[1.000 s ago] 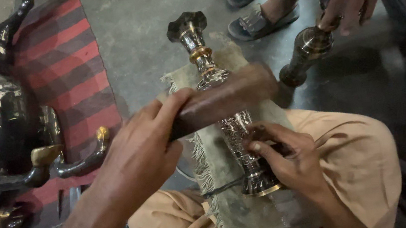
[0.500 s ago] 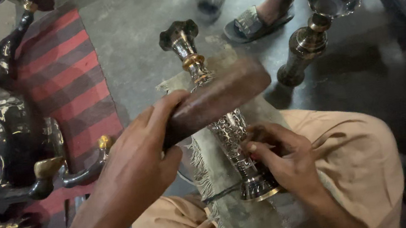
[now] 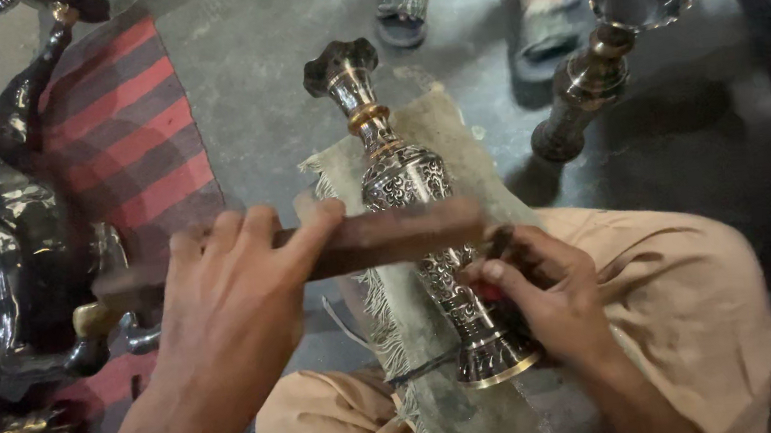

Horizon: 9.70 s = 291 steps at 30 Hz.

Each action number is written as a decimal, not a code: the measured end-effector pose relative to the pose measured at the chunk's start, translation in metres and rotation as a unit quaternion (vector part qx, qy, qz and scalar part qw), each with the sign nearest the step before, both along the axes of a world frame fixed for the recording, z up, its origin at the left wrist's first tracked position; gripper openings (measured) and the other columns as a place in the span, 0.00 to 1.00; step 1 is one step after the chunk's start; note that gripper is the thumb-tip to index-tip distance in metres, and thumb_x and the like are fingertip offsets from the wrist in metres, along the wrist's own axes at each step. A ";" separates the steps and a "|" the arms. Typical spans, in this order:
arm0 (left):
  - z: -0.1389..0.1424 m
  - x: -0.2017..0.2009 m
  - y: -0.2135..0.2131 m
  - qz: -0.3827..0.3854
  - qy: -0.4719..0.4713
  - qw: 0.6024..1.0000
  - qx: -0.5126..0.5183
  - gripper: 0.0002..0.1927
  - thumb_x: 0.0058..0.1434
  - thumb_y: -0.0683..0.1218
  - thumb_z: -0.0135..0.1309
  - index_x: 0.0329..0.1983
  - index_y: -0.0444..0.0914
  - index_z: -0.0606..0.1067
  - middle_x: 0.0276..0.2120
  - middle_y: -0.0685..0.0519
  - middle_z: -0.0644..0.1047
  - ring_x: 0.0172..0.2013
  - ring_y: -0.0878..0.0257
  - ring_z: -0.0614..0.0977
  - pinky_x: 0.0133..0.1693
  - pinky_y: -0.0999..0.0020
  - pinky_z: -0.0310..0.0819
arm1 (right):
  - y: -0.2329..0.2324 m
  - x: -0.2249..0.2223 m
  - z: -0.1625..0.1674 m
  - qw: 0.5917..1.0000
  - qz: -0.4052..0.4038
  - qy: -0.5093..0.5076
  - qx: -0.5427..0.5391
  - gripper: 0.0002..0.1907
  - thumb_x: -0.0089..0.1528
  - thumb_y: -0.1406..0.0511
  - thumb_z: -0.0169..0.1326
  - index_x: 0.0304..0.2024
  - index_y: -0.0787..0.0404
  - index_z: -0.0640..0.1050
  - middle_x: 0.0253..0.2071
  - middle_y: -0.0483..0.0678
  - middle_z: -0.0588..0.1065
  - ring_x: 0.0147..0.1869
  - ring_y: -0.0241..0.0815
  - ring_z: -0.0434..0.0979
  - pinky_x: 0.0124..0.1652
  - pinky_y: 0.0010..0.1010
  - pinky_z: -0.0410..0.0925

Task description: The person sits on the floor and uses a hammer and chisel to engrave intricate patterns onto a silver-colored metal vase. The person repeatedly strikes the chisel against the vase's surface to create detailed designs.

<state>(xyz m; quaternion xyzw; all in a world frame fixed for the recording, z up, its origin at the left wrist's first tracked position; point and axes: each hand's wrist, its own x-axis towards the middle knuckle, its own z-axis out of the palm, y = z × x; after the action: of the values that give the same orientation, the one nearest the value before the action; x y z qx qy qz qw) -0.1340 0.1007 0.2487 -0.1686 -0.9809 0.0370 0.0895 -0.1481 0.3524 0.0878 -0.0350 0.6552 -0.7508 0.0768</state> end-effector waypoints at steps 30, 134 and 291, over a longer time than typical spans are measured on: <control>0.006 -0.012 0.019 -0.014 -0.053 0.998 -0.027 0.35 0.55 0.36 0.52 0.67 0.48 0.67 0.39 0.46 0.78 0.45 0.47 0.81 0.50 0.43 0.69 | 0.004 0.001 0.000 0.996 -0.012 0.037 0.083 0.12 0.57 0.71 0.65 0.44 0.66 0.83 0.31 0.47 0.84 0.33 0.31 0.82 0.32 0.20 0.73; -0.164 0.072 0.129 -0.225 0.146 0.945 0.185 0.04 0.65 0.45 0.57 0.41 0.41 0.79 0.43 0.51 0.78 0.53 0.56 0.78 0.73 0.45 0.64 | 0.040 0.014 -0.003 0.984 -0.138 0.025 -0.113 0.08 0.69 0.74 0.50 0.50 0.65 0.74 0.42 0.54 0.79 0.50 0.46 0.83 0.50 0.33 0.77; -0.230 0.182 0.062 0.253 -0.035 0.608 0.752 0.42 0.47 0.33 0.55 0.69 0.28 0.59 0.48 0.42 0.78 0.48 0.56 0.81 0.52 0.65 0.73 | -0.038 -0.059 0.093 0.733 0.530 0.157 0.397 0.22 0.58 0.59 0.58 0.54 0.55 0.81 0.40 0.46 0.86 0.41 0.40 0.88 0.40 0.37 0.77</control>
<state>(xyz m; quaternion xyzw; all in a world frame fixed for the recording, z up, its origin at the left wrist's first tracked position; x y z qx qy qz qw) 0.0477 0.1623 0.0186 0.2120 -0.6698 -0.6981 0.1379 -0.2070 0.3148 0.1808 -0.4599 0.7716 -0.2437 0.3656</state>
